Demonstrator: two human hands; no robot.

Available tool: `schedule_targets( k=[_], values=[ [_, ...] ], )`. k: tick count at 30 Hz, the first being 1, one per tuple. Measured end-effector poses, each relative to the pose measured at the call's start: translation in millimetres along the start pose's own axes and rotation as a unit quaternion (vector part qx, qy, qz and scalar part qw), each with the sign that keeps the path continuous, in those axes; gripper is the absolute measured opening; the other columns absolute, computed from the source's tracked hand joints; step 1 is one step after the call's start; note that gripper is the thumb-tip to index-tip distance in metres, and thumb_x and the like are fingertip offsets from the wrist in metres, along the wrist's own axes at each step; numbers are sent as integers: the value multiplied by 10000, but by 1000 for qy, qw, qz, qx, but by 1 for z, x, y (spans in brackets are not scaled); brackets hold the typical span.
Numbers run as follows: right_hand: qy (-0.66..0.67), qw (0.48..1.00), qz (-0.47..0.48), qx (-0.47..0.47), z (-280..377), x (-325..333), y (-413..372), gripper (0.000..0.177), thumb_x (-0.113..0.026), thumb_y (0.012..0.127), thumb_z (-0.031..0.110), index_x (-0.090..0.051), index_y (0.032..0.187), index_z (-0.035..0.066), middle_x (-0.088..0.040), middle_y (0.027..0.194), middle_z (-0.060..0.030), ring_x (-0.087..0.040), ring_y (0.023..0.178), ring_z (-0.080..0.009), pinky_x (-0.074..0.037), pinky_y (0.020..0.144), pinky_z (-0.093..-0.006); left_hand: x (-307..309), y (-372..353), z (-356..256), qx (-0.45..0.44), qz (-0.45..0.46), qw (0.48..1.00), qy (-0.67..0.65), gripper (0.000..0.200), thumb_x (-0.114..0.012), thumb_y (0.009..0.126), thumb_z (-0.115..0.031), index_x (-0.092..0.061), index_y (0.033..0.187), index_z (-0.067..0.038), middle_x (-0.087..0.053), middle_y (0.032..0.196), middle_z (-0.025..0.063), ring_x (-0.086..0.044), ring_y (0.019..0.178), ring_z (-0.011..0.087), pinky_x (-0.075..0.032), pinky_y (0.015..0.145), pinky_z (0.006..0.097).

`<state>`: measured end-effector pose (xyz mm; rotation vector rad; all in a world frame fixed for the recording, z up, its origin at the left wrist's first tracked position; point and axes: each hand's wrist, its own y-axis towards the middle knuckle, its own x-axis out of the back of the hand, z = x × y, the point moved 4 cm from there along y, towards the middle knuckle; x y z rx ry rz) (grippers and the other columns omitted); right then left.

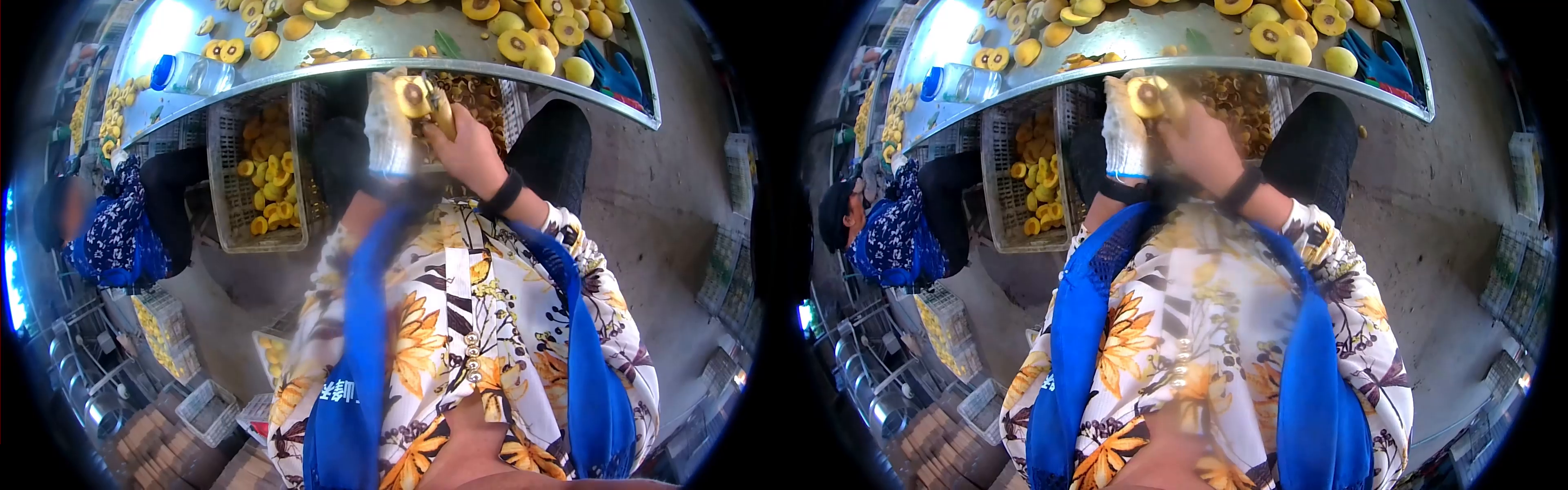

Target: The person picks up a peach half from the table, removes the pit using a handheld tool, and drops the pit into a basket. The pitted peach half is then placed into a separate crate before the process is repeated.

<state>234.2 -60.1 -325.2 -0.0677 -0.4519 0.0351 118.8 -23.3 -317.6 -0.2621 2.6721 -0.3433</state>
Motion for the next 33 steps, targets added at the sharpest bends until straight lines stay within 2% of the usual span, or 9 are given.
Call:
schedule_targets(
  k=[2, 3, 11, 20, 26, 27, 30, 32, 33],
  values=[
    [-89, 994, -13, 57, 21, 9, -8, 256, -584, 821, 193, -450, 902, -9, -584, 682, -224, -591, 637, -379, -452, 579, -422, 6, 0, -4, 22, -5, 999, -39, 498, -326, 948, -492, -552, 1064, -64, -603, 933, 60, -579, 782, 140, -491, 635, 245],
    [-66, 998, 12, 9, 23, 12, -9, 239, -576, 810, 171, -444, 903, -5, -563, 721, -270, -544, 729, -457, -439, 623, -464, 4, -5, -8, 21, -9, 999, -22, 506, -330, 943, -501, -552, 1065, -64, -604, 937, 61, -580, 781, 142, -491, 622, 246],
    [-112, 992, 38, 31, 19, 7, -12, 256, -568, 819, 156, -400, 912, -12, -561, 674, -270, -558, 675, -440, -432, 600, -496, -2, -4, -5, -89, -6, 992, 88, 531, -269, 981, -425, -574, 1046, 5, -589, 946, 70, -557, 862, 139, -461, 798, 254],
    [-60, 996, 72, 8, 19, 3, -16, 208, -525, 816, 110, -397, 880, -40, -554, 682, -291, -548, 696, -462, -432, 628, -505, -1, -3, -1, -147, 14, 985, 92, 375, -365, 975, -288, -584, 994, 16, -597, 901, 70, -559, 808, 128, -468, 731, 252],
    [-66, 991, 116, 9, 17, -1, -12, 209, -527, 802, 100, -419, 902, -48, -551, 718, -302, -547, 734, -468, -438, 646, -484, 1, 7, -23, -87, 144, 965, 200, 383, -382, 962, -282, -611, 903, 20, -613, 826, 78, -582, 763, 151, -473, 706, 247],
    [-68, 991, 119, 4, 15, -1, -12, 211, -532, 801, 102, -428, 910, -47, -549, 725, -305, -545, 739, -469, -442, 649, -478, 2, 17, -15, 16, 168, 978, 120, 396, -353, 970, -287, -590, 964, 29, -615, 860, 95, -590, 782, 165, -480, 721, 259],
    [-26, 997, 77, -3, 14, -2, -9, 233, -553, 796, 117, -473, 950, -38, -575, 718, -259, -589, 689, -402, -470, 645, -424, 2, 11, -12, 5, 116, 990, 82, 399, -341, 974, -297, -558, 1033, 33, -609, 884, 101, -589, 797, 168, -485, 734, 266],
    [33, 997, 71, -12, 9, -8, -9, 246, -556, 793, 120, -493, 973, -36, -589, 714, -206, -604, 667, -319, -481, 635, -381, 0, 5, -9, -201, 55, 962, 178, 367, -403, 960, -320, -544, 1061, 3, -612, 902, 105, -603, 802, 191, -503, 696, 290],
    [63, 996, 67, -18, 9, -10, -10, 254, -558, 792, 122, -502, 984, -34, -596, 712, -179, -611, 656, -278, -486, 629, -360, 2, 7, -2, -168, 33, 975, 142, 347, -423, 951, -327, -550, 1022, -12, -613, 880, 105, -607, 755, 201, -506, 645, 309]
  ],
)
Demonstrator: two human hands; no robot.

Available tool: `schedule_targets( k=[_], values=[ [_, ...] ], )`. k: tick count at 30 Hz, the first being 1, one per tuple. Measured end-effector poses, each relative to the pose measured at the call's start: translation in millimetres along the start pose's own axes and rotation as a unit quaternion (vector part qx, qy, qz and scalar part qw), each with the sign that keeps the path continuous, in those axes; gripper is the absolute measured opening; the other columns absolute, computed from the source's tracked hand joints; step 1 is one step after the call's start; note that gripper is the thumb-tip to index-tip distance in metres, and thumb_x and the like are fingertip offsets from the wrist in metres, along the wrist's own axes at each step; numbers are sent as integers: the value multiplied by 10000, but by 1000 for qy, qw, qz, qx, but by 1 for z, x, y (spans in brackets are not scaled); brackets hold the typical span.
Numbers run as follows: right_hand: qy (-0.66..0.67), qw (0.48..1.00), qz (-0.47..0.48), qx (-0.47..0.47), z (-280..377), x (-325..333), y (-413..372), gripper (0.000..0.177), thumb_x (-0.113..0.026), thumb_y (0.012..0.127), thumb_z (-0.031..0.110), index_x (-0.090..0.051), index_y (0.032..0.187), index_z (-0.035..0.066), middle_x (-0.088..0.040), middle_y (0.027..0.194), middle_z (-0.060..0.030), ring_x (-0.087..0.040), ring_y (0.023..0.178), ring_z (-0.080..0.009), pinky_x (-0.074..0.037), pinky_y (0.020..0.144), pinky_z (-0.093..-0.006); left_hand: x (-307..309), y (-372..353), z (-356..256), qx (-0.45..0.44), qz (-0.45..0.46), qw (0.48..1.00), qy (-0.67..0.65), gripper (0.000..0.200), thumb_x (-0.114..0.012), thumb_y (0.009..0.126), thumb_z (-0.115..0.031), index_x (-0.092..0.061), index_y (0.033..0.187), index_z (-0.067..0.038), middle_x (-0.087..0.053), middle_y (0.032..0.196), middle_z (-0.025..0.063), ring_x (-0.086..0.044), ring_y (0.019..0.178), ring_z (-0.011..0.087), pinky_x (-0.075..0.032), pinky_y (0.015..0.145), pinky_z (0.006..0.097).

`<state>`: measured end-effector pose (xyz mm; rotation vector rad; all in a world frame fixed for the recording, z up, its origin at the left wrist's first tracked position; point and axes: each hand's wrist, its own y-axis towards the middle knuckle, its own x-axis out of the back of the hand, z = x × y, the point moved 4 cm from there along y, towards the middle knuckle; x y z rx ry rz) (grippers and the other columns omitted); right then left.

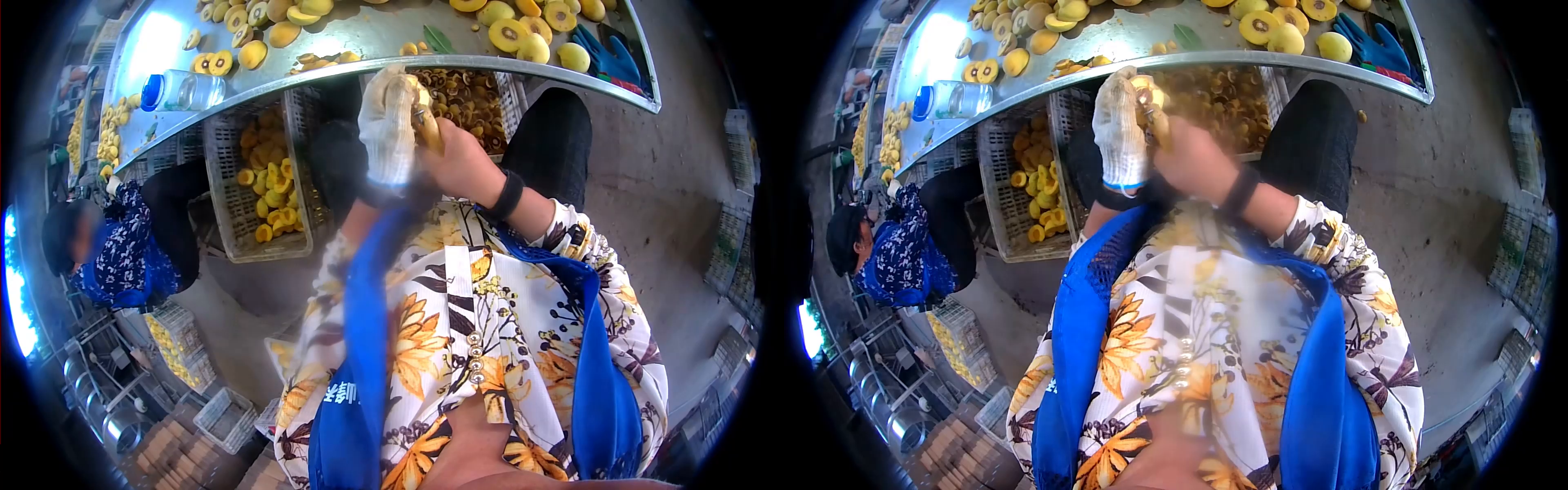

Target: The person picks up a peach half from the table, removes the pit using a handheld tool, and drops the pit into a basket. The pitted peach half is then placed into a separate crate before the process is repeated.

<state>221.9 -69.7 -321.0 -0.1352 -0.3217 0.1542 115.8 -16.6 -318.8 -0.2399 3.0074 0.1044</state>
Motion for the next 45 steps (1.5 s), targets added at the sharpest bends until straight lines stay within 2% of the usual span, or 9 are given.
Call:
schedule_targets(
  k=[7, 22, 26, 29, 31, 34, 37, 42, 45],
  values=[
    [9, 999, 35, -4, 5, -5, -4, 222, -524, 808, 118, -500, 973, -29, -581, 683, -118, -570, 529, -187, -469, 489, -305, -5, 9, 6, 347, 64, 895, -272, 272, -514, 909, -286, -524, 849, -20, -587, 696, 133, -578, 553, 239, -495, 513, 340],
    [336, 865, 282, -244, 9, -6, -9, 108, -484, 843, 32, -439, 932, 71, -415, 577, 7, -326, 366, -40, -278, 327, -197, -2, 15, -2, 154, 125, 976, -84, 243, -500, 913, -217, -598, 924, 6, -636, 726, 124, -593, 542, 172, -478, 482, 249],
    [518, 739, 359, -240, 1, -13, -1, 105, -452, 866, 12, -434, 959, 59, -406, 564, -3, -275, 329, -42, -225, 287, -197, 2, 13, -2, 233, 74, 950, -192, 255, -504, 906, -262, -575, 910, -17, -633, 783, 120, -609, 607, 199, -490, 510, 262],
    [526, 743, 373, -180, 0, -15, -2, 108, -445, 863, 10, -431, 963, 49, -404, 559, -8, -267, 330, -41, -228, 284, -197, 24, 26, 20, 290, -109, 870, -383, 325, -459, 908, -364, -517, 807, -61, -570, 715, 117, -539, 566, 217, -435, 461, 289],
    [446, 799, 361, -183, -12, -16, 5, 122, -482, 862, 49, -443, 978, 43, -443, 577, -18, -323, 343, -57, -291, 309, -198, 90, 49, 34, 280, -13, 846, -454, 367, -418, 890, -446, -522, 798, -106, -540, 720, 68, -517, 634, 218, -388, 465, 280],
    [132, 956, 239, -109, -54, -8, 20, 212, -567, 837, 144, -496, 990, 14, -571, 681, -99, -498, 437, -153, -435, 431, -259, 187, 52, -7, 72, -287, 955, -19, 306, -524, 886, -344, -579, 869, -43, -581, 810, 114, -556, 558, 191, -435, 428, 250],
    [-225, 962, 150, 22, -73, -4, 18, 393, -651, 781, 259, -548, 1066, 10, -613, 833, -209, -610, 788, -333, -474, 716, -376, 231, 83, -50, -75, -247, 793, 551, 257, -615, 809, -284, -655, 931, -61, -608, 938, 121, -605, 632, 245, -497, 520, 313],
    [-148, 968, 200, -45, -25, -6, 10, 397, -594, 826, 367, -572, 1095, 75, -611, 1004, -186, -591, 891, -342, -469, 777, -376, 231, 208, -20, -217, -70, 727, 648, 368, -605, 735, -268, -594, 1089, -170, -540, 1133, 164, -528, 1017, 352, -448, 840, 432],
    [-140, 963, 215, -87, -8, -3, 7, 352, -574, 854, 280, -563, 1154, 98, -586, 1131, -137, -586, 987, -279, -462, 851, -339, 202, 247, -11, 14, 33, 692, 721, 487, -627, 735, -317, -522, 1197, -202, -483, 1224, 181, -503, 1096, 371, -422, 927, 412]
  ],
)
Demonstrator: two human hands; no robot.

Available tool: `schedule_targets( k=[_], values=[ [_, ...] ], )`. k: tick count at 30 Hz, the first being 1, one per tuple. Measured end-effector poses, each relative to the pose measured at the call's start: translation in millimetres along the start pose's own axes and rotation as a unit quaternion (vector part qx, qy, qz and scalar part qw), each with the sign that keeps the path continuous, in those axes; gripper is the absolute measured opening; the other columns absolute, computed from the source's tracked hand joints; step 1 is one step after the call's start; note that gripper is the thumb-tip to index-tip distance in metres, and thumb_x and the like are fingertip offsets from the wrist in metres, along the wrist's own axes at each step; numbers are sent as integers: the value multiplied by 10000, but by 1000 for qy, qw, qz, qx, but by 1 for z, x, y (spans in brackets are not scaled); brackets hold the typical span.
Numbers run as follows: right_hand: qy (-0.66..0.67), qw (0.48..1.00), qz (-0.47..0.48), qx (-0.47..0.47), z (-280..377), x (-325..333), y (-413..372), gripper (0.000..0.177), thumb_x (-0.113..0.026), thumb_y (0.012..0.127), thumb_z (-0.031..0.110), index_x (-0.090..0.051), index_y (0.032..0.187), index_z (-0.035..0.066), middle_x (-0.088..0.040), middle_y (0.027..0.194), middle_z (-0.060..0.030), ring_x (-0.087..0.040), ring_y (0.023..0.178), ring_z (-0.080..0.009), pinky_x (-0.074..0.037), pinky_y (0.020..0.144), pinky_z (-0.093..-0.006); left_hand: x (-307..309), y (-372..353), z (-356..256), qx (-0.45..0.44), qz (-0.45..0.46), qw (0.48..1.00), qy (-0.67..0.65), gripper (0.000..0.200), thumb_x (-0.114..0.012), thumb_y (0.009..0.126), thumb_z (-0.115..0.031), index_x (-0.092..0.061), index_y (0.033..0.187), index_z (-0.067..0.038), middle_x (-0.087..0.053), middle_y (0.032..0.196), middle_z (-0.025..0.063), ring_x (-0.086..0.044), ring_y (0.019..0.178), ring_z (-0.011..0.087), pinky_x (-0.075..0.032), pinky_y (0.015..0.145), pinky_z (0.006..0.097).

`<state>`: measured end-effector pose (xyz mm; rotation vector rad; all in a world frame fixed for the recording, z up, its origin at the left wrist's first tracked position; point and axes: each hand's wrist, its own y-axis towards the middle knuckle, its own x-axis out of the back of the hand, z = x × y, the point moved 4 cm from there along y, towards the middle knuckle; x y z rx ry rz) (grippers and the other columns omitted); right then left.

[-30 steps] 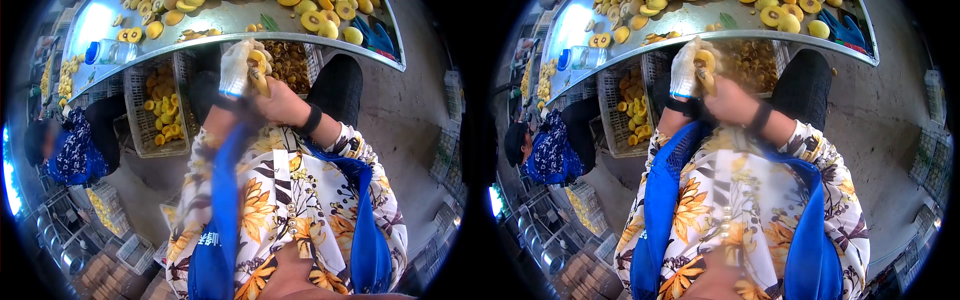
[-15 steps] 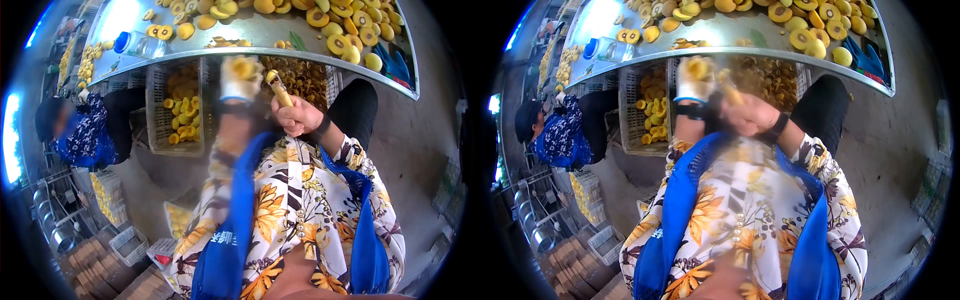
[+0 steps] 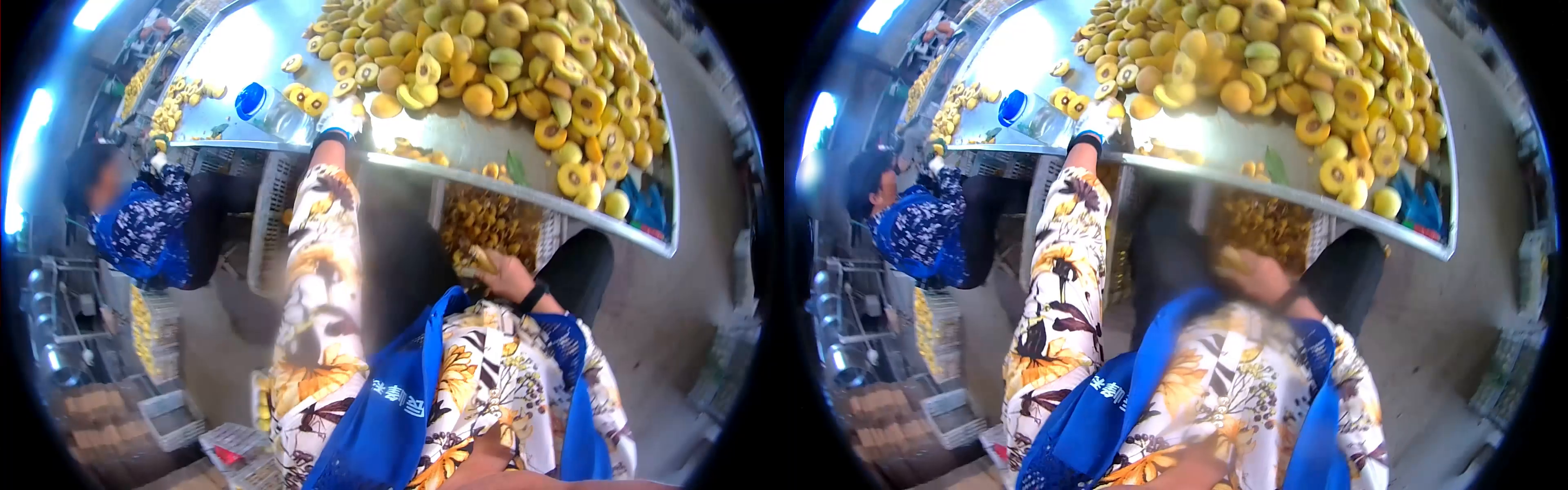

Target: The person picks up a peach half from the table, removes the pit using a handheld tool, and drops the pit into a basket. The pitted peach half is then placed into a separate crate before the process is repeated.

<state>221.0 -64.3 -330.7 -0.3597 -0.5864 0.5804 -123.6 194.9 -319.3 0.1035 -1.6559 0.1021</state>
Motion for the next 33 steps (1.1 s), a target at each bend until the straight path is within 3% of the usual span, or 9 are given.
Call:
schedule_targets(
  k=[6, 8, 10, 14, 17, 20, 26, 27, 33],
  values=[
    [-50, 986, -105, 123, -27, 0, 3, 400, -653, 771, 224, -542, 1098, 24, -607, 847, -230, -604, 799, -370, -483, 707, -373, -23, 25, 5, 104, 74, 989, -70, 643, -766, 621, -324, -509, 1196, -197, -490, 1209, 187, -516, 1105, 328, -423, 936, 394],
    [-41, 985, -137, 96, -18, 3, 4, 422, -647, 778, 222, -521, 1125, 19, -615, 844, -232, -619, 800, -361, -488, 718, -372, -19, 10, 9, 121, -14, 984, -134, 629, -776, 618, -283, -524, 1165, -103, -592, 1050, 160, -577, 1015, 293, -472, 863, 365],
    [13, 988, -137, 66, -20, 8, 18, 436, -649, 781, 217, -509, 1136, 8, -619, 845, -241, -625, 821, -360, -491, 727, -375, -22, -7, 12, 97, -82, 847, -516, 529, -703, 709, -233, -506, 1163, -45, -612, 1000, 144, -618, 911, 281, -520, 729, 354],
    [-52, 972, -210, 95, 23, 31, 38, 411, -637, 795, 223, -477, 1113, 17, -615, 861, -245, -612, 807, -401, -489, 710, -409, 5, -95, -52, 13, 101, 431, -896, 439, -480, 876, -338, -454, 1185, -27, -597, 1023, 157, -625, 857, 305, -519, 568, 344],
    [-82, 964, -213, 133, 56, 39, 38, 352, -619, 806, 224, -483, 1052, 12, -584, 778, -272, -573, 774, -434, -465, 653, -446, 12, -147, -95, 47, 139, 345, -927, 593, -434, 870, -553, -450, 1176, -46, -593, 1017, 167, -621, 854, 331, -519, 561, 370],
    [-89, 960, -214, 156, 69, 39, 37, 309, -599, 815, 214, -459, 993, 4, -570, 760, -278, -558, 759, -440, -448, 632, -468, 4, -178, -131, 138, 72, 347, -925, 552, -410, 888, -555, -491, 1116, -59, -592, 1005, 153, -610, 843, 300, -513, 620, 377],
    [-88, 951, -261, 142, 59, 42, 19, 309, -611, 810, 219, -474, 983, 2, -573, 734, -261, -573, 719, -420, -451, 604, -435, -5, -207, -173, 67, 68, 372, -923, 499, -422, 912, -496, -514, 1125, -54, -586, 1024, 114, -565, 923, 237, -472, 800, 354],
    [-77, 950, -277, 123, 61, 47, 15, 318, -621, 806, 224, -491, 998, 6, -575, 730, -255, -578, 710, -411, -456, 601, -421, -13, -206, -171, 78, 50, 446, -890, 502, -417, 915, -497, -524, 1127, -55, -590, 990, 100, -575, 883, 214, -485, 765, 330],
    [-35, 939, -252, 231, 44, 67, 13, 455, -685, 784, 243, -522, 1164, 51, -626, 775, -145, -618, 656, -242, -484, 631, -315, 41, -228, -185, 50, 349, 566, -746, 509, -271, 974, -443, -522, 1137, -31, -592, 1022, 86, -572, 918, 135, -478, 765, 242]
  ],
)
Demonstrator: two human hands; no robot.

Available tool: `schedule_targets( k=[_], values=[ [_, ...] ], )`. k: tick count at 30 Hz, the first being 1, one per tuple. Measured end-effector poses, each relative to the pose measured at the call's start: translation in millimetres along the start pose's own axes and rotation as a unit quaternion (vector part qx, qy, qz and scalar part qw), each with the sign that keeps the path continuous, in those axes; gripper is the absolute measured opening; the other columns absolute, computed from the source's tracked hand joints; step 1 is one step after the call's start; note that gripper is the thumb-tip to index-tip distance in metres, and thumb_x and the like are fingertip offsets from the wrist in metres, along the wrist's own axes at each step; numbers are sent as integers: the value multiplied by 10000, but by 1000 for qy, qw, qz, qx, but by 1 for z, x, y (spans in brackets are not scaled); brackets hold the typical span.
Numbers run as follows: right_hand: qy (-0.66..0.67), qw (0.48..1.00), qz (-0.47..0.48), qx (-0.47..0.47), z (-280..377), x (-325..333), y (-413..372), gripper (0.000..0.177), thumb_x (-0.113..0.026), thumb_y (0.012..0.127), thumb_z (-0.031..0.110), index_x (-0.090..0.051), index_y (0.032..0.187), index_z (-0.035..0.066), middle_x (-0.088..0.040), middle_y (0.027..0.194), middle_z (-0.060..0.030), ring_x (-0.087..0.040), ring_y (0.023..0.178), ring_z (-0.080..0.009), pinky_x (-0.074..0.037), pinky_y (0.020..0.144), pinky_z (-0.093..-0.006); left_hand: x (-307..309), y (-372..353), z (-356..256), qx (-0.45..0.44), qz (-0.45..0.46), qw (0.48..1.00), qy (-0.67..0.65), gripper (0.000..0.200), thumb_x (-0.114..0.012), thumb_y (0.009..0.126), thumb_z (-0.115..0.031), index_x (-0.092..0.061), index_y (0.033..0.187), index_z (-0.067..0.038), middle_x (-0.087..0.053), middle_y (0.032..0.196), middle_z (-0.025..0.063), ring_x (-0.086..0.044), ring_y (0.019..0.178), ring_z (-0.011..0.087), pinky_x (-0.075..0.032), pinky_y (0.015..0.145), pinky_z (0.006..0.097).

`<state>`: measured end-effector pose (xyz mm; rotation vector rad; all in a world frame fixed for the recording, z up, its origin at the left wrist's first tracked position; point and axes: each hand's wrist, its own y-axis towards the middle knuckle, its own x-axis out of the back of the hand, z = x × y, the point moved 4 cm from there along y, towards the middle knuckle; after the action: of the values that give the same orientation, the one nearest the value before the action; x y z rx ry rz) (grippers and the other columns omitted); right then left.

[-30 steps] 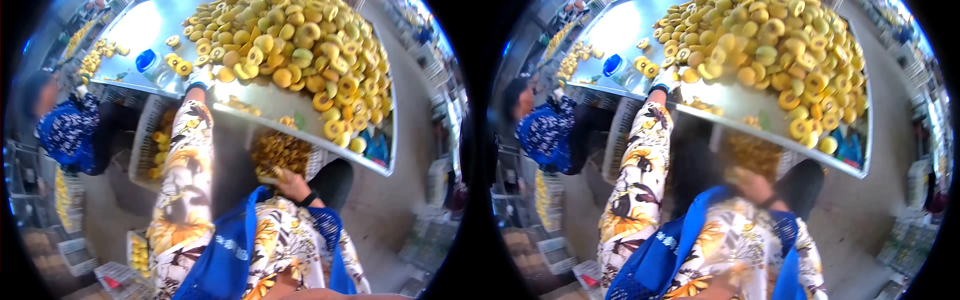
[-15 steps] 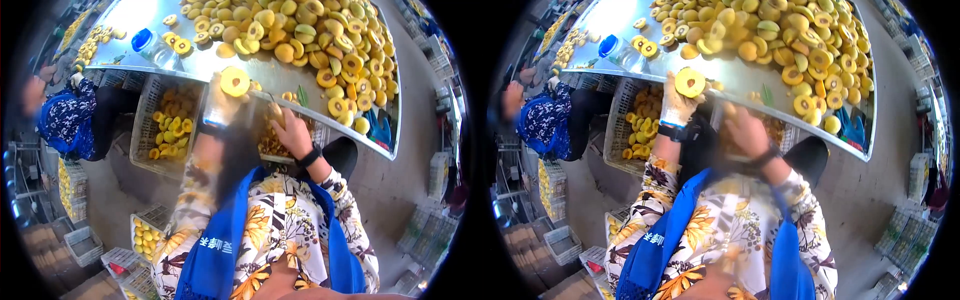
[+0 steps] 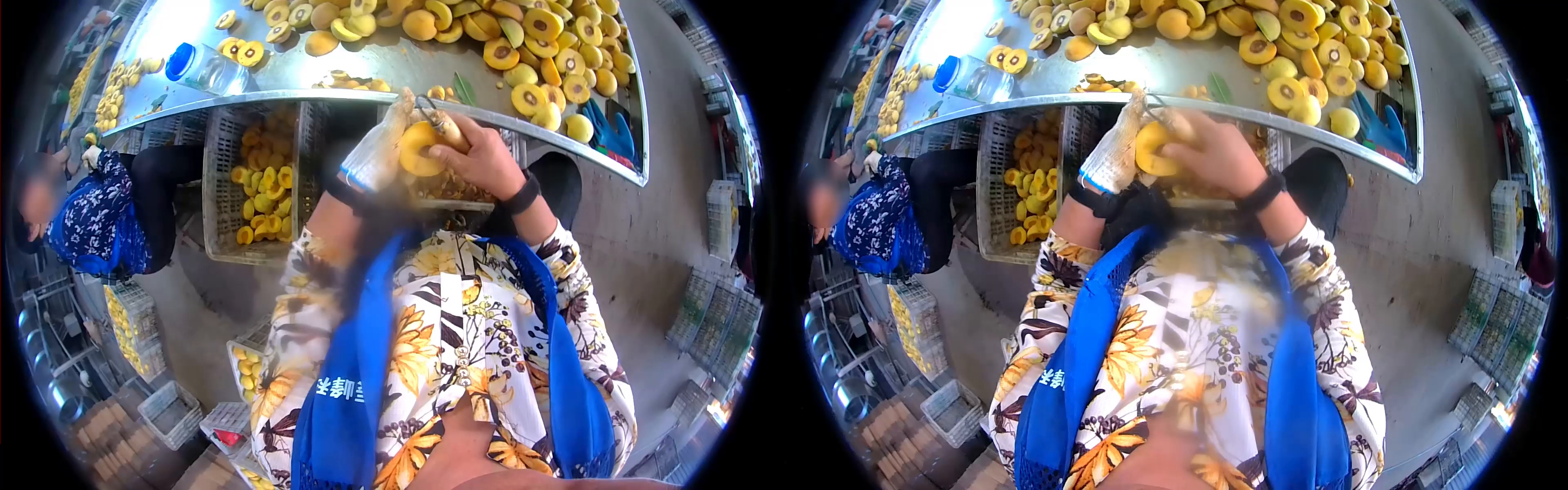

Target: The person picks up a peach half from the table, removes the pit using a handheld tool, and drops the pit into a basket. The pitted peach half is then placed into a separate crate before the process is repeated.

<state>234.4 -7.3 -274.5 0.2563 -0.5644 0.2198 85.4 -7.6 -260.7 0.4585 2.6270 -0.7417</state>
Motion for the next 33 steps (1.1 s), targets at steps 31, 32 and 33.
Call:
schedule_targets(
  k=[31, 32, 33],
  values=[
    [22, 986, 91, -141, -4, -50, -52, 181, -504, 823, 104, -421, 901, -36, -549, 717, -292, -545, 717, -465, -434, 625, -502, 12, 19, 44, -332, -249, 904, 103, 456, -323, 980, -341, -592, 985, 27, -601, 896, 90, -575, 803, 154, -479, 739, 264],
    [26, 984, 98, -148, 0, -47, -51, 177, -501, 820, 100, -423, 900, -37, -548, 722, -292, -545, 725, -466, -439, 630, -496, 14, 20, 42, -303, -238, 920, 76, 455, -328, 979, -336, -601, 965, 29, -606, 868, 83, -577, 782, 150, -479, 725, 258],
    [29, 982, 106, -155, 2, -46, -52, 174, -499, 817, 95, -425, 899, -39, -548, 728, -293, -545, 733, -467, -445, 636, -489, 15, 23, 40, -273, -191, 939, 86, 455, -337, 976, -341, -605, 960, 26, -608, 849, 78, -579, 763, 146, -478, 711, 253]
  ],
)
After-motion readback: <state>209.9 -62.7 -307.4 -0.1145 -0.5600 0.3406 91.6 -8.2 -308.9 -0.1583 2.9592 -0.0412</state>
